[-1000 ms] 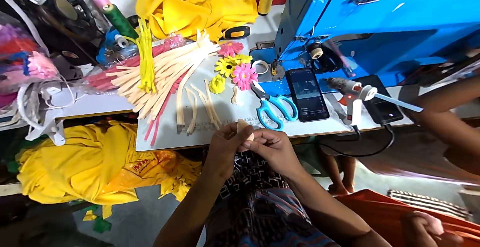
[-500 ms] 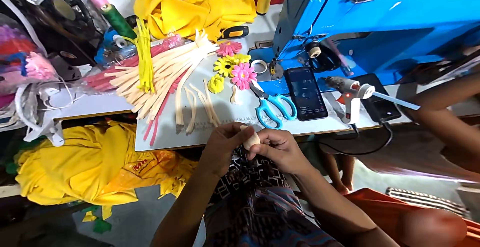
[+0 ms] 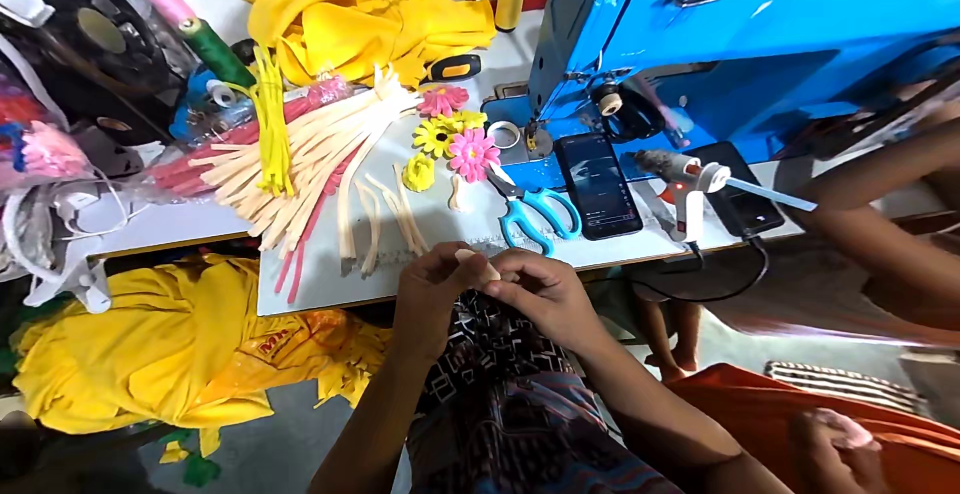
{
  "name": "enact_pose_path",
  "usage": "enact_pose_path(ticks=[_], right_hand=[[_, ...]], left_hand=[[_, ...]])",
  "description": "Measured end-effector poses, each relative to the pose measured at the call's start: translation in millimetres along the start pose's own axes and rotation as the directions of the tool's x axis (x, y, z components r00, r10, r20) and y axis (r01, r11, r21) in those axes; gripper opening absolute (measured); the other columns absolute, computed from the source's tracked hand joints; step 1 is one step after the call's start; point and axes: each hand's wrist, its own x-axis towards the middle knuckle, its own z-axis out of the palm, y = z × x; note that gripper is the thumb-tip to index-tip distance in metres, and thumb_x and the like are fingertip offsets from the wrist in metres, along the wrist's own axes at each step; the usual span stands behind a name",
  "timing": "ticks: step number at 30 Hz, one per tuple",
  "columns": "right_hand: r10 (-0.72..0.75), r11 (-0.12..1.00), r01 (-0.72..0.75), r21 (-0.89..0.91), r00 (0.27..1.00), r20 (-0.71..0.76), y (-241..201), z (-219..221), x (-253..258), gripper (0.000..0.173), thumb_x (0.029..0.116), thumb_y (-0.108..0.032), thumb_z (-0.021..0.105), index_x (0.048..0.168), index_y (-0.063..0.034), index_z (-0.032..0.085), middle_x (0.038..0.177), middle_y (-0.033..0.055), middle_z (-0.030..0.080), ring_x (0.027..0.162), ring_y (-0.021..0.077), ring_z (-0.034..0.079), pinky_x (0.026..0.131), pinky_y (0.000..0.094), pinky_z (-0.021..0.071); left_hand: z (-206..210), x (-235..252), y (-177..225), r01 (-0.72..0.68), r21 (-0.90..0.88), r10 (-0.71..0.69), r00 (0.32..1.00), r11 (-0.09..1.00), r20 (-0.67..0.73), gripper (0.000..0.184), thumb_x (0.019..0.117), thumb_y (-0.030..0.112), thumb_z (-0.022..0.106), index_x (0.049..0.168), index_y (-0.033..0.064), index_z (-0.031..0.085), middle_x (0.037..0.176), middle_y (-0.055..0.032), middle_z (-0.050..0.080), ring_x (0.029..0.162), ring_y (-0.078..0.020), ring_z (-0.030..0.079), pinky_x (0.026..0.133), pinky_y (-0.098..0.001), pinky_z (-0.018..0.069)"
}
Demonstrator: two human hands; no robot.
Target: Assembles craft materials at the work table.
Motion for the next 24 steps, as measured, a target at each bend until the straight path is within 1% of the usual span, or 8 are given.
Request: enact_pose_path(ticks=[3, 5, 7, 10, 17, 19, 21, 24], right_hand=[[-0.009, 1.000, 0.008, 0.010, 1.000, 0.030, 0.8, -1.3, 0.3, 0.010, 0.0976, -0.011, 0.067, 0.099, -0.0024, 0.072, 0.096, -0.0027, 0.071, 0.088, -0.0004, 0.066, 0.080, 0.0192, 0.0571], [-0.015, 1.000, 0.014, 0.018, 0.999, 0.046, 1.8, -1.8, 0.3, 0.011, 0.0984, -0.012, 0.066, 0.099, -0.0019, 0.071, 0.096, -0.0026, 0.071, 0.089, -0.0003, 0.065, 0.082, 0.0201, 0.0570], [-0.017, 1.000, 0.016, 0.018, 0.999, 0.051, 2.1, -1.8, 0.0, 0.012, 0.0988, -0.011, 0.066, 0.100, -0.0009, 0.071, 0.097, -0.0022, 0.071, 0.089, 0.0001, 0.066, 0.083, 0.0210, 0.0577], [-0.010, 1.000, 0.009, 0.010, 0.998, 0.056, 0.6, -2.1, -0.6, 0.013, 0.0988, -0.010, 0.065, 0.102, 0.0011, 0.071, 0.096, -0.0023, 0.073, 0.088, -0.0013, 0.067, 0.082, 0.0192, 0.0573], [-0.006, 1.000, 0.007, -0.015, 0.998, 0.058, -0.8, -3.5, -0.1, 0.012, 0.0984, -0.009, 0.066, 0.100, 0.0018, 0.071, 0.090, -0.0035, 0.072, 0.080, -0.0046, 0.064, 0.075, 0.0149, 0.0547], [0.010, 1.000, -0.010, -0.005, 0.999, 0.053, -1.1, -4.0, -0.1, 0.011, 0.0977, -0.008, 0.066, 0.100, 0.0013, 0.072, 0.090, -0.0043, 0.072, 0.080, -0.0052, 0.064, 0.075, 0.0142, 0.0545], [0.041, 0.999, -0.042, 0.023, 0.998, 0.041, -0.9, -4.1, 0.4, 0.010, 0.0973, -0.008, 0.067, 0.100, -0.0003, 0.072, 0.090, -0.0056, 0.072, 0.081, -0.0046, 0.065, 0.076, 0.0153, 0.0553], [0.138, 0.984, -0.141, 0.111, 0.990, 0.031, -0.8, -3.7, 1.0, 0.009, 0.0983, -0.006, 0.064, 0.103, -0.0020, 0.071, 0.091, -0.0043, 0.074, 0.085, 0.0015, 0.070, 0.082, 0.0217, 0.0591]], left_hand=[[-0.3, 0.8, -0.2, 0.055, -0.019, -0.055, 0.998, 0.998, 0.014, 0.010, 0.0931, 0.002, 0.068, 0.098, 0.0066, 0.075, 0.089, -0.0002, 0.073, 0.080, -0.0064, 0.069, 0.078, -0.0236, 0.0591], [-0.2, 0.7, 0.9, 0.091, -0.025, -0.090, 0.996, 0.996, 0.014, 0.011, 0.0939, 0.002, 0.067, 0.099, 0.0055, 0.075, 0.092, -0.0015, 0.074, 0.082, -0.0068, 0.069, 0.079, -0.0234, 0.0586], [-0.1, 0.9, 2.0, 0.116, -0.021, -0.116, 0.993, 0.993, 0.008, 0.011, 0.0947, 0.002, 0.066, 0.100, 0.0039, 0.076, 0.092, -0.0032, 0.074, 0.082, -0.0079, 0.070, 0.079, -0.0239, 0.0588], [1.0, 1.4, 3.2, 0.139, 0.004, -0.139, 0.990, 0.990, -0.008, 0.011, 0.0947, 0.001, 0.066, 0.098, 0.0031, 0.075, 0.092, -0.0034, 0.074, 0.081, -0.0077, 0.069, 0.078, -0.0230, 0.0583], [3.5, 0.0, 2.8, 0.108, 0.009, -0.108, 0.994, 0.994, -0.018, 0.012, 0.0937, -0.002, 0.066, 0.097, 0.0032, 0.075, 0.087, -0.0018, 0.074, 0.080, -0.0073, 0.070, 0.079, -0.0234, 0.0588], [3.6, 0.0, 1.7, 0.092, 0.001, -0.091, 0.996, 0.996, -0.014, 0.011, 0.0929, -0.002, 0.067, 0.097, 0.0029, 0.076, 0.086, -0.0022, 0.074, 0.079, -0.0075, 0.070, 0.078, -0.0237, 0.0592], [3.3, 0.4, 0.1, 0.068, 0.009, -0.068, 0.997, 0.998, -0.019, 0.010, 0.0925, -0.001, 0.068, 0.098, 0.0037, 0.075, 0.087, -0.0020, 0.074, 0.080, -0.0077, 0.070, 0.079, -0.0241, 0.0593], [3.0, 1.5, 0.1, 0.034, 0.054, -0.031, 0.999, 0.998, -0.041, 0.008, 0.0935, 0.005, 0.069, 0.099, 0.0050, 0.076, 0.090, -0.0010, 0.074, 0.080, -0.0075, 0.069, 0.077, -0.0245, 0.0594]])
